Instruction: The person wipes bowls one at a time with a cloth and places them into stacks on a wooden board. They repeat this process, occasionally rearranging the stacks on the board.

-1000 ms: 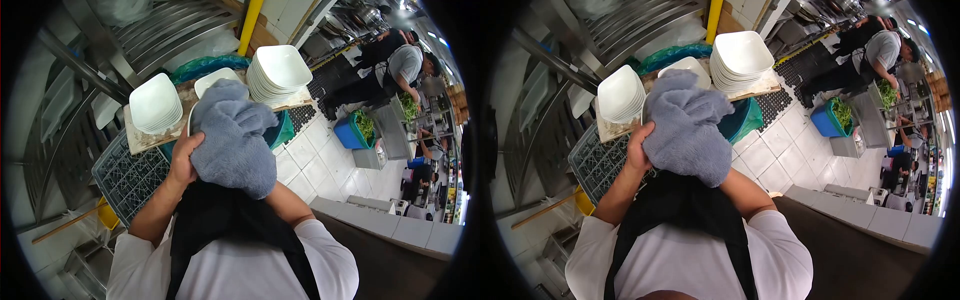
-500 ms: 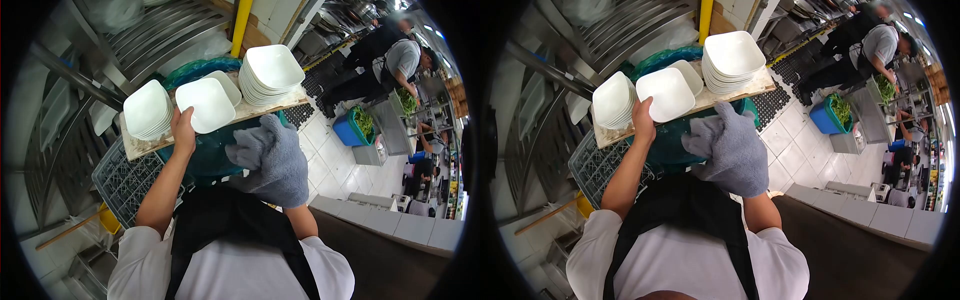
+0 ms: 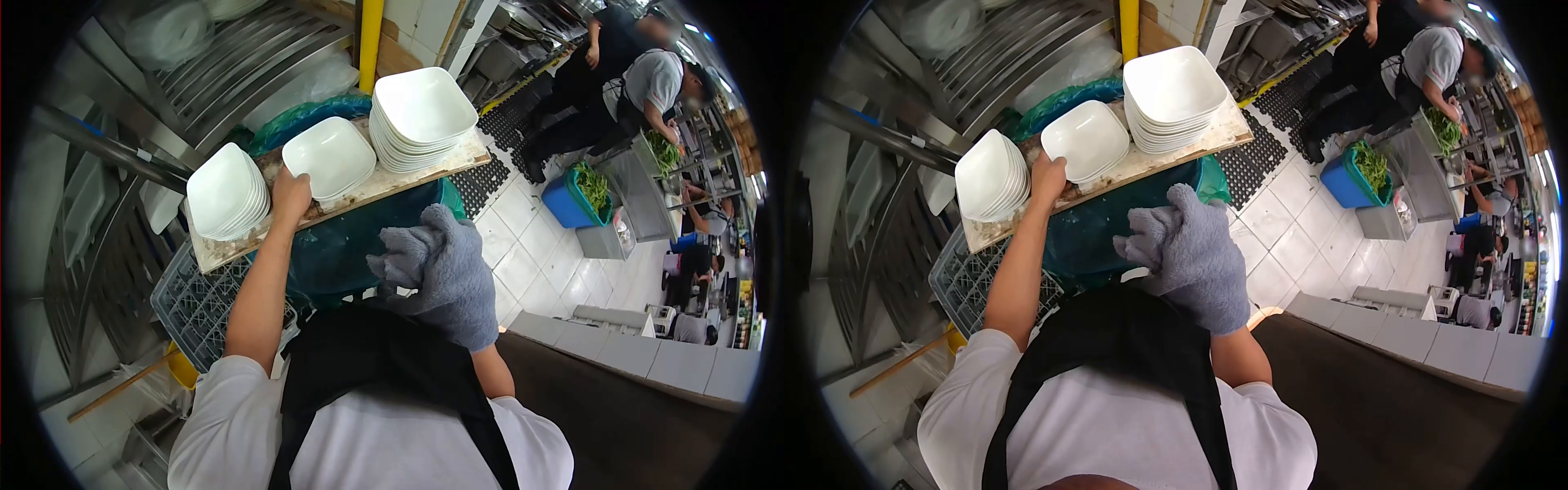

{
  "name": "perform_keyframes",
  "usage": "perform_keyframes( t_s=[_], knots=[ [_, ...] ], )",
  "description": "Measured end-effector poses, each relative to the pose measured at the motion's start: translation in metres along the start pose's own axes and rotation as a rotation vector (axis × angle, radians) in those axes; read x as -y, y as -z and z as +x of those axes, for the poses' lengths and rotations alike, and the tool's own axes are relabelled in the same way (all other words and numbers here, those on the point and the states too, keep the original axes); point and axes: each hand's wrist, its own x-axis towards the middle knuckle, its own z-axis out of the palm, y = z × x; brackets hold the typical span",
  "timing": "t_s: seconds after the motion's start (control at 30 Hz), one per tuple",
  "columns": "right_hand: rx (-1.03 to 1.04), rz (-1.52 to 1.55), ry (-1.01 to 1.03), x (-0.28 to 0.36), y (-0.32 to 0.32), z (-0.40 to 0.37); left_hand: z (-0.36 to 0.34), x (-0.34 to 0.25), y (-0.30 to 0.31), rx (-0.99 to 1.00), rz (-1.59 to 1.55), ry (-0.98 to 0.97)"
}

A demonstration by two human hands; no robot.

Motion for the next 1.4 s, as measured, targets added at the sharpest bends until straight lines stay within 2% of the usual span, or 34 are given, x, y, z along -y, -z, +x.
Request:
perform_keyframes(
  t_s=[0.03, 0.2, 0.27, 0.37, 0.43, 0.47, 0.53, 0.6, 0.63, 0.67, 0.73, 0.77, 0.87, 0.93, 1.1, 1.17, 1.2, 1.27, 1.4],
  knots=[
    [-0.011, 0.011, -0.016, 0.004, 0.003, 0.0, 0.002, 0.001, 0.0, 0.004, 0.049, -0.05],
    [-0.043, 0.067, -0.005, 0.01, -0.002, 0.006, 0.008, 0.01, -0.001, -0.051, 0.194, -0.028],
    [-0.033, 0.093, 0.036, 0.012, -0.011, 0.01, -0.008, -0.002, 0.002, -0.143, 0.268, -0.04],
    [-0.013, 0.123, 0.09, 0.018, -0.024, 0.012, -0.076, -0.049, 0.045, -0.117, 0.257, -0.078],
    [-0.015, 0.136, 0.106, 0.022, -0.027, 0.013, -0.101, -0.056, 0.074, 0.022, 0.165, -0.294],
    [-0.018, 0.144, 0.11, 0.024, -0.028, 0.014, -0.099, -0.054, 0.088, 0.024, 0.169, -0.291],
    [-0.019, 0.152, 0.123, 0.027, -0.029, 0.015, -0.089, -0.041, 0.126, -0.316, 0.506, -0.741],
    [-0.024, 0.16, 0.138, 0.031, -0.029, 0.015, -0.079, -0.032, 0.159, -0.237, 0.732, -0.714],
    [-0.024, 0.161, 0.145, 0.032, -0.029, 0.015, -0.076, -0.027, 0.172, -0.05, 0.696, -0.579],
    [-0.025, 0.166, 0.152, 0.034, -0.03, 0.014, -0.074, -0.023, 0.18, -0.059, 0.694, -0.578],
    [-0.034, 0.177, 0.175, 0.038, -0.034, 0.014, -0.069, -0.019, 0.191, 0.17, 0.741, -0.563],
    [-0.039, 0.179, 0.19, 0.04, -0.037, 0.015, -0.068, -0.019, 0.194, 0.17, 0.735, -0.638],
    [-0.053, 0.176, 0.218, 0.047, -0.038, 0.019, -0.068, -0.029, 0.2, 0.165, 0.67, -0.632],
    [0.03, 0.276, 0.129, 0.053, -0.035, 0.021, -0.066, -0.034, 0.204, 0.202, 0.645, -0.631],
    [0.058, 0.304, 0.226, 0.061, -0.034, 0.031, -0.051, -0.029, 0.209, 0.299, 0.619, -0.664],
    [0.028, 0.299, 0.216, 0.062, -0.036, 0.033, -0.042, -0.031, 0.208, 0.463, 0.695, -0.516],
    [0.013, 0.294, 0.21, 0.062, -0.037, 0.034, -0.038, -0.031, 0.208, 0.465, 0.694, -0.52],
    [-0.023, 0.288, 0.198, 0.061, -0.04, 0.037, -0.031, -0.032, 0.212, 0.629, 0.669, -0.491],
    [-0.057, 0.28, 0.164, 0.058, -0.045, 0.042, -0.026, -0.033, 0.217, 0.646, 0.622, -0.454]
  ],
)
